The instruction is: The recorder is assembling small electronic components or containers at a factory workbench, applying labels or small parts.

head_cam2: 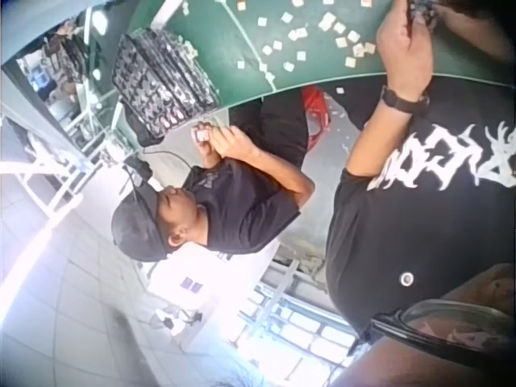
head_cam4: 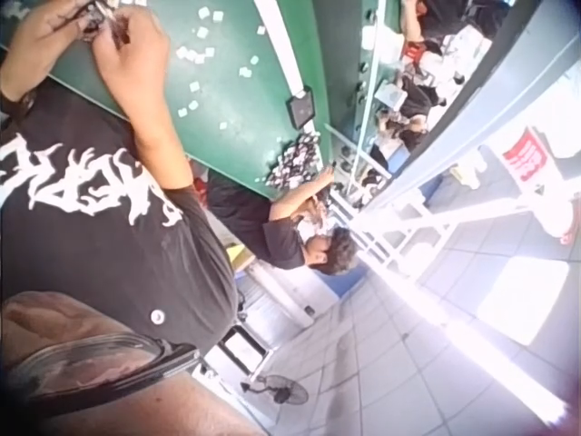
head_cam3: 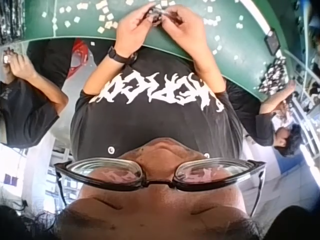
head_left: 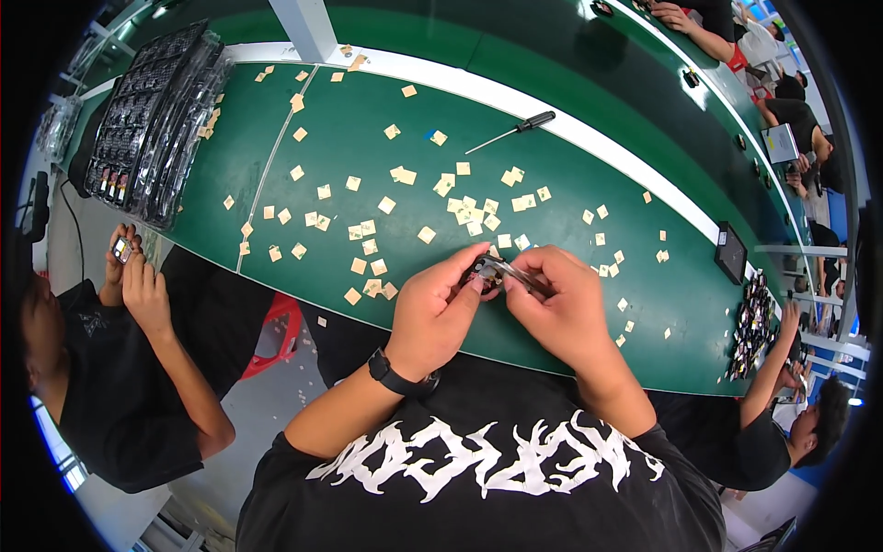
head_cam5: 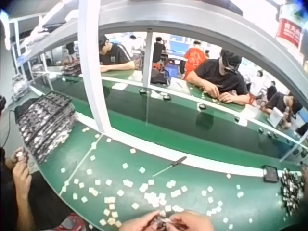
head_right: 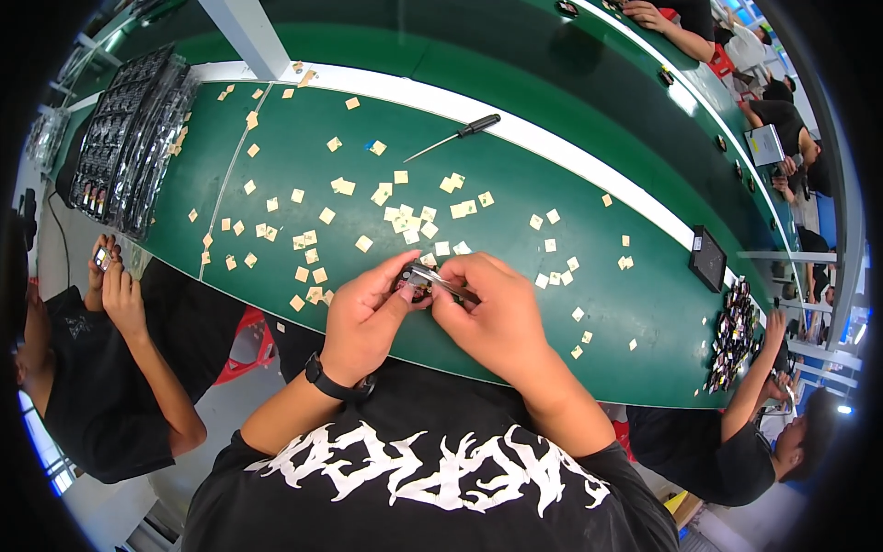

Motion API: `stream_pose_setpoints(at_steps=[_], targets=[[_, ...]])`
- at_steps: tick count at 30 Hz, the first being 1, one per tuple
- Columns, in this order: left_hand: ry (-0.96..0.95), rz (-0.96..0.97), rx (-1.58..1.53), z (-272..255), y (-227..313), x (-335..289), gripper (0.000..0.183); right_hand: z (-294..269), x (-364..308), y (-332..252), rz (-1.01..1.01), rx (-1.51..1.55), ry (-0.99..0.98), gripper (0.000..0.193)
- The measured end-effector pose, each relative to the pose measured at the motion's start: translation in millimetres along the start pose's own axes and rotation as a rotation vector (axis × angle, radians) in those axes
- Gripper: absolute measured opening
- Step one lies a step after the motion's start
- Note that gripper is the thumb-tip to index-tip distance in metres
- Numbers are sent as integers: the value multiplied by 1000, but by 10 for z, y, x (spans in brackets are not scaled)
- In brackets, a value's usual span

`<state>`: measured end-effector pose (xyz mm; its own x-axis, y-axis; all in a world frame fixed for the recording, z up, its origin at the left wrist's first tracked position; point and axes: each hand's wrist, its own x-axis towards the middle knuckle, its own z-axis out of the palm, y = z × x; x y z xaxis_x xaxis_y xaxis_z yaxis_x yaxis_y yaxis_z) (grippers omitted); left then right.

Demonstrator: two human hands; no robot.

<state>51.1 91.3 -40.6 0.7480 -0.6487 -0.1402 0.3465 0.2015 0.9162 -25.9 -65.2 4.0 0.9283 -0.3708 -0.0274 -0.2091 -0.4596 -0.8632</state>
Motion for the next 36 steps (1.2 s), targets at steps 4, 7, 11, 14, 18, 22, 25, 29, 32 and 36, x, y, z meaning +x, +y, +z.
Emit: stream_pose_setpoints(at_steps=[4,7,11,14,18,22,25,29,32,36], targets=[[-19,36,171,-30,-30,-7,37,52,14,8,-24,49,10,17],[-6,64,233,-11,-13,-7,35,17,2,-10,-45,19,-31,18],[-36,51,208,-37,-31,-9,36,-59,8,-38,-90,-2,-75,16],[-65,33,209,-44,-31,-10,37,-56,-3,-76,-131,-100,-29,14],[-84,57,243,-53,-36,-14,36,13,-53,-45,-190,-167,32,14],[-82,44,222,-53,-32,-24,37,34,-62,-37,-178,-157,24,16],[-73,86,275,-60,-47,-31,37,50,-62,7,-196,-155,24,18],[-101,80,357,-67,34,-22,36,79,-61,-5,-175,-164,55,19],[-119,98,429,-65,74,-14,36,74,-43,-15,-165,-200,48,15],[-120,44,273,-116,13,19,39,42,78,-54,-51,-114,-3,11]])
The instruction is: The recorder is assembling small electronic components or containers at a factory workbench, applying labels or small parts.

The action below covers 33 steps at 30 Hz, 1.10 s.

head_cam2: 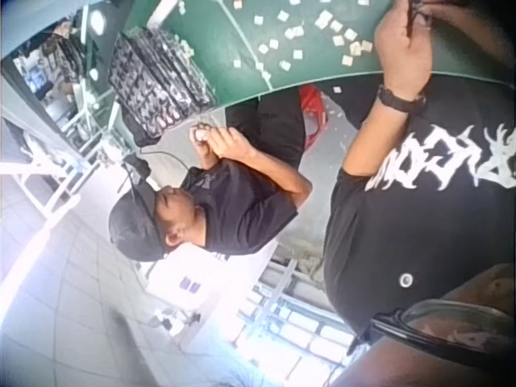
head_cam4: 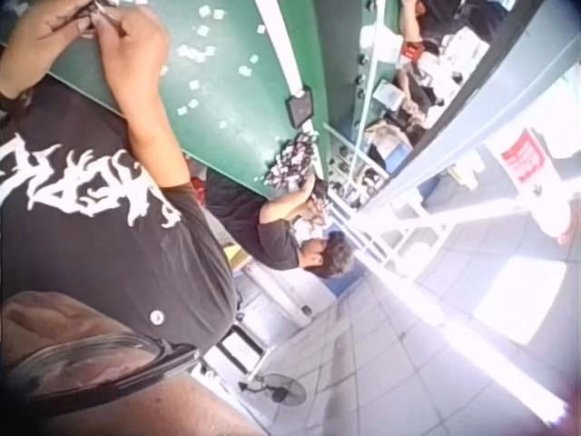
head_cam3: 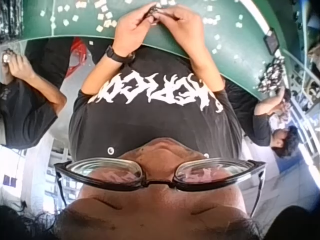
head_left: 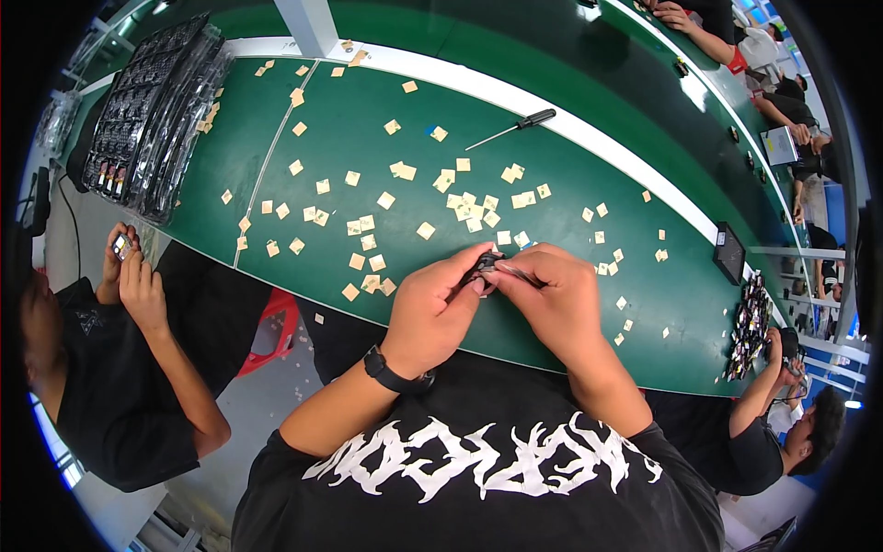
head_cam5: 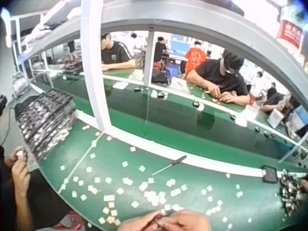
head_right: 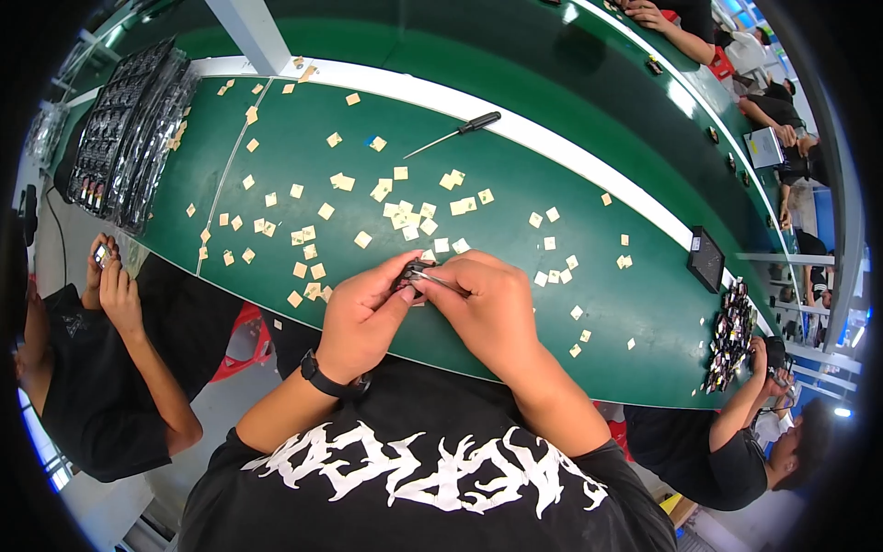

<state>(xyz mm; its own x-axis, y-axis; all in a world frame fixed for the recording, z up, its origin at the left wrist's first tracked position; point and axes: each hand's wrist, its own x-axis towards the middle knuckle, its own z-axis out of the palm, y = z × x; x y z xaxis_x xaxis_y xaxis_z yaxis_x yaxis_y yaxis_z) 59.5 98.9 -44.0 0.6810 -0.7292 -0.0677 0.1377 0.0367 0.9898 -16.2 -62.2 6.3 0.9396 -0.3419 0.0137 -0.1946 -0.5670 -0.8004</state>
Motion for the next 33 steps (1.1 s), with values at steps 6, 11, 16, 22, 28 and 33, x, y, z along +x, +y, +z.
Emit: stream_pose_setpoints(at_steps=[6,11,16,22,28,33], targets=[[9,-39,-199,18,-26,-23,41,169,-22,155,-69,140,120,14],[-24,-69,-192,-34,-21,-52,43,270,-65,246,-361,-65,215,24],[-12,-93,-320,-51,9,-39,45,262,-124,187,-462,-332,191,36],[55,-165,-471,-65,13,-11,43,202,-120,137,-392,-345,85,43],[96,-208,-642,-16,104,23,41,-66,-120,138,-185,84,-3,39],[186,-210,-491,17,62,27,24,-469,-321,270,-68,151,104,26]])
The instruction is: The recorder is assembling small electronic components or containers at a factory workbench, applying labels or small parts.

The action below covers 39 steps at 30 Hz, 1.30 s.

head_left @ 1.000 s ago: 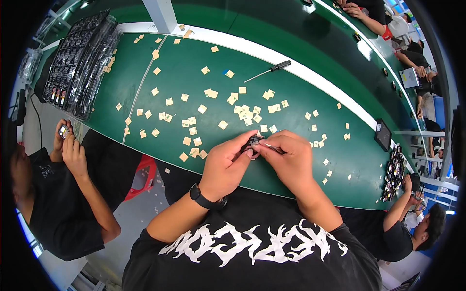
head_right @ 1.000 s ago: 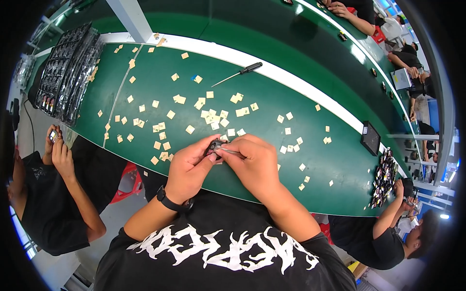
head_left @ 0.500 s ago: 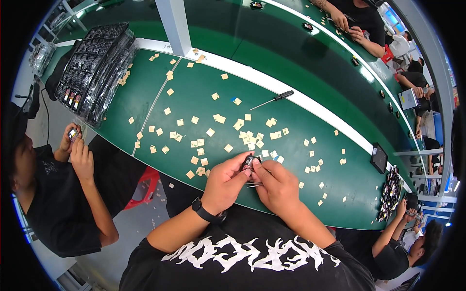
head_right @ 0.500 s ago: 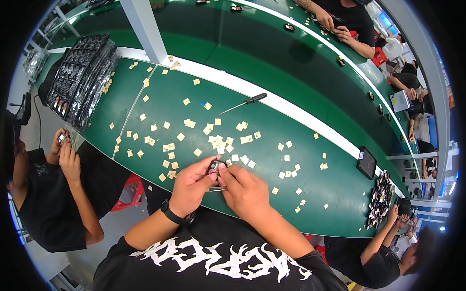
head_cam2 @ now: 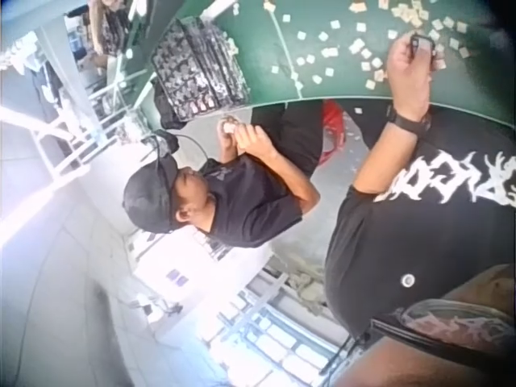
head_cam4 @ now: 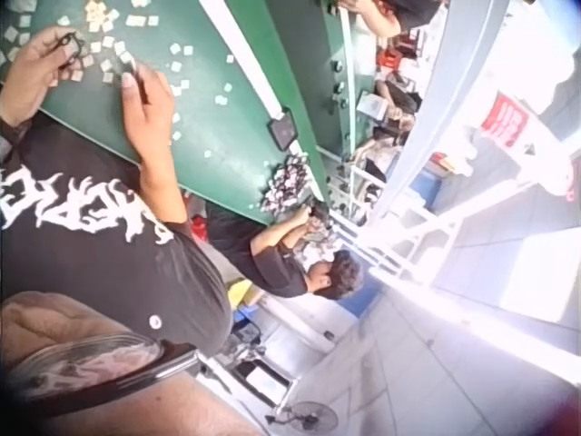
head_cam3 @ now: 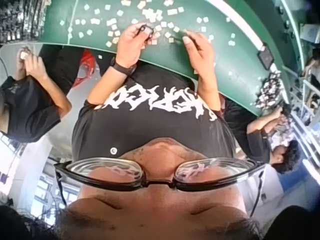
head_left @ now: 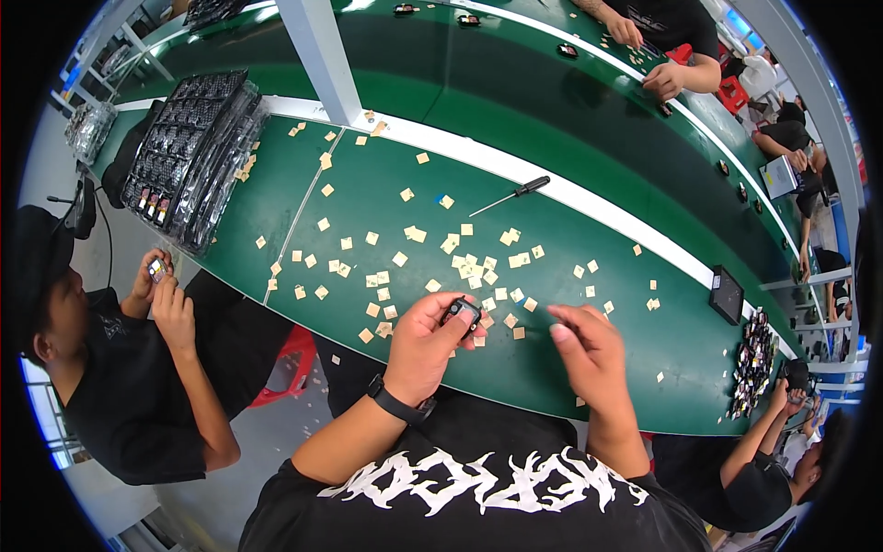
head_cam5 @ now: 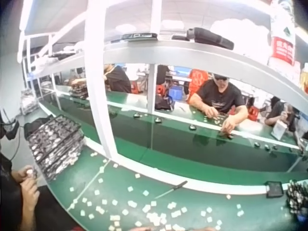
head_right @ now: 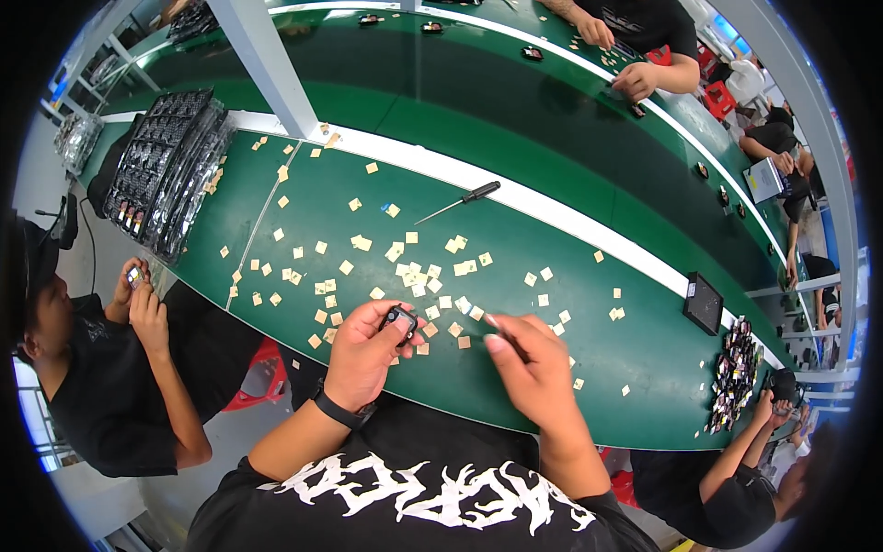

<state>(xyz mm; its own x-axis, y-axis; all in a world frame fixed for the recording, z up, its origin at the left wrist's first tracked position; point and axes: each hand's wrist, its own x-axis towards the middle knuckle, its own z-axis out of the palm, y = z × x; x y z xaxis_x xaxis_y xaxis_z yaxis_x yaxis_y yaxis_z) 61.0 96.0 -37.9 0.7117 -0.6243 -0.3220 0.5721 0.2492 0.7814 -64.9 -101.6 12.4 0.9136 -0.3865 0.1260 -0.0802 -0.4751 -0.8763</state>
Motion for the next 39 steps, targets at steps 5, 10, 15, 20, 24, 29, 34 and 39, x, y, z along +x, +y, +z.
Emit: stream_pose_setpoints(at_steps=[5,10,15,20,24,29,34,39], targets=[[21,-19,102,111,83,-48,17,-296,-303,113,261,32,166,17],[23,-35,188,138,79,-70,18,-439,-610,330,415,149,287,22],[-22,22,191,111,12,-34,30,-622,-811,508,488,280,422,28],[-72,33,266,79,-27,-43,41,-1002,-1070,783,496,327,640,29],[-109,-5,390,90,-16,-63,44,-1750,-1430,1270,426,-417,747,28],[-136,14,415,81,-44,-47,47,-2809,-2012,1810,714,-1361,843,47],[-216,52,348,43,-50,-56,57,-3306,-2289,2326,782,-1389,805,53],[-241,68,436,62,-18,-84,63,-3422,-2279,2375,809,-1332,783,51]])
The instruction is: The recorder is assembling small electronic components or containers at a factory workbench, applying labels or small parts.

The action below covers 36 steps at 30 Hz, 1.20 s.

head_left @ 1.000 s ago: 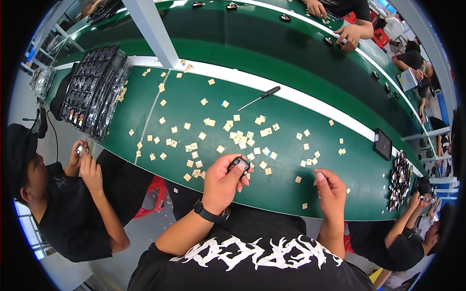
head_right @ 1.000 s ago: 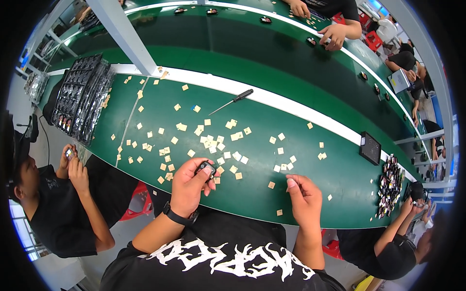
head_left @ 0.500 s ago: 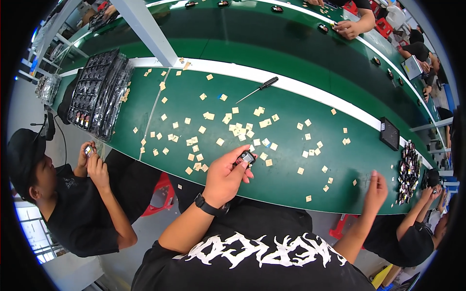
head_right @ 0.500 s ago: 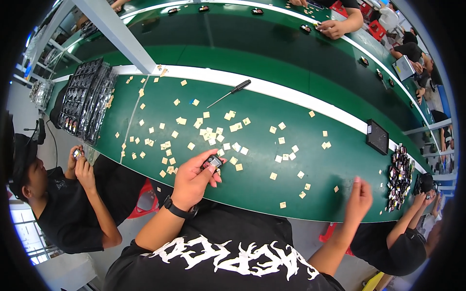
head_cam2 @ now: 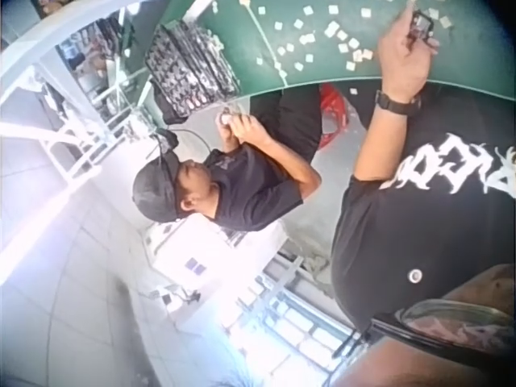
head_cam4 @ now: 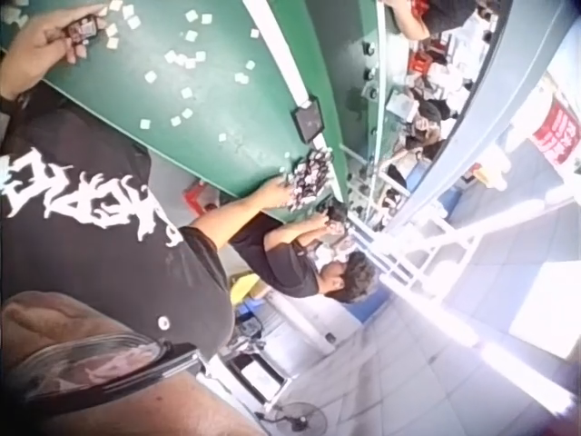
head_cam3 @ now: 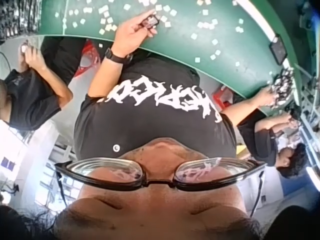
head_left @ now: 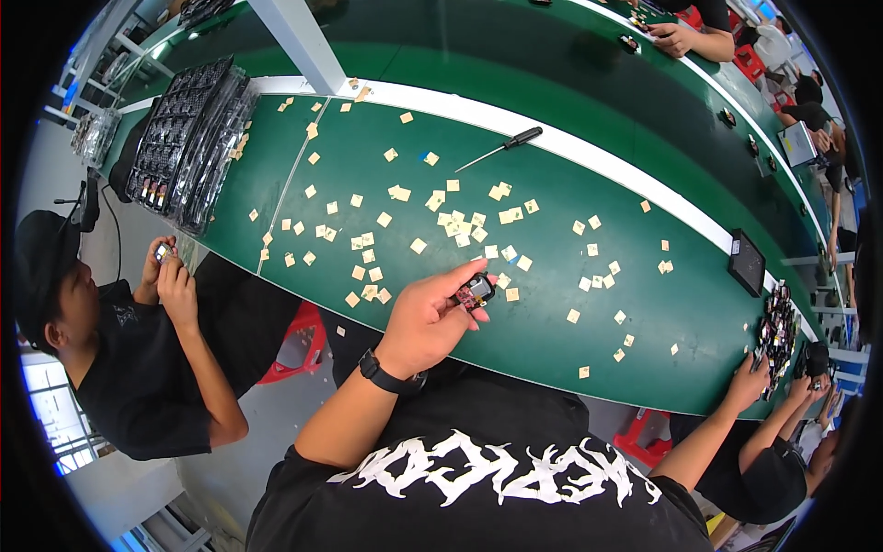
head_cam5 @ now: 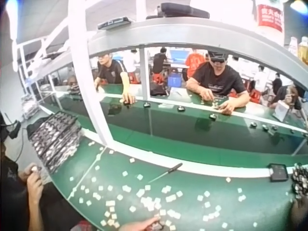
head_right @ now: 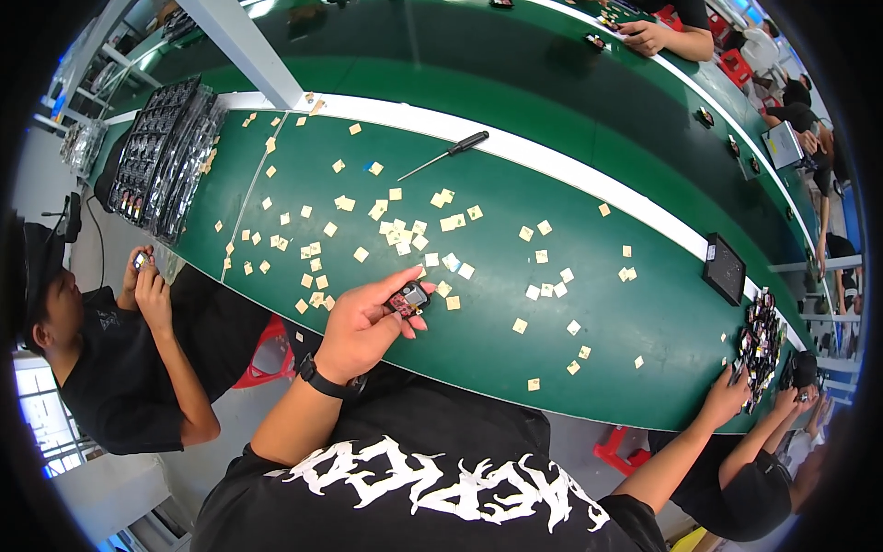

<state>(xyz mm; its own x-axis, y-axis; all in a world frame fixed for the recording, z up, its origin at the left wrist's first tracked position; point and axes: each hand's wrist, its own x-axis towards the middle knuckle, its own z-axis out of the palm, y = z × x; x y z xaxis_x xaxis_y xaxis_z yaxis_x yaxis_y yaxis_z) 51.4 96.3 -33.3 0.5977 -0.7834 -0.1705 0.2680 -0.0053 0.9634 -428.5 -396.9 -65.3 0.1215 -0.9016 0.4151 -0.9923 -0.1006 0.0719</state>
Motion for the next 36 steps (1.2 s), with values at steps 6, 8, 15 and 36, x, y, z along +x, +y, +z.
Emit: stream_pose_setpoints(at_steps=[6,8,15,36], targets=[[0,34,124,18,-10,3,61,-197,-176,-38,223,-77,85,54],[-8,47,145,17,22,10,60,-76,-88,228,176,-106,82,47],[46,34,-68,-191,352,-38,52,77,93,588,-42,55,-4,38],[809,455,1460,-1569,741,291,27,-1750,-1261,-2570,-738,1054,-165,28]])
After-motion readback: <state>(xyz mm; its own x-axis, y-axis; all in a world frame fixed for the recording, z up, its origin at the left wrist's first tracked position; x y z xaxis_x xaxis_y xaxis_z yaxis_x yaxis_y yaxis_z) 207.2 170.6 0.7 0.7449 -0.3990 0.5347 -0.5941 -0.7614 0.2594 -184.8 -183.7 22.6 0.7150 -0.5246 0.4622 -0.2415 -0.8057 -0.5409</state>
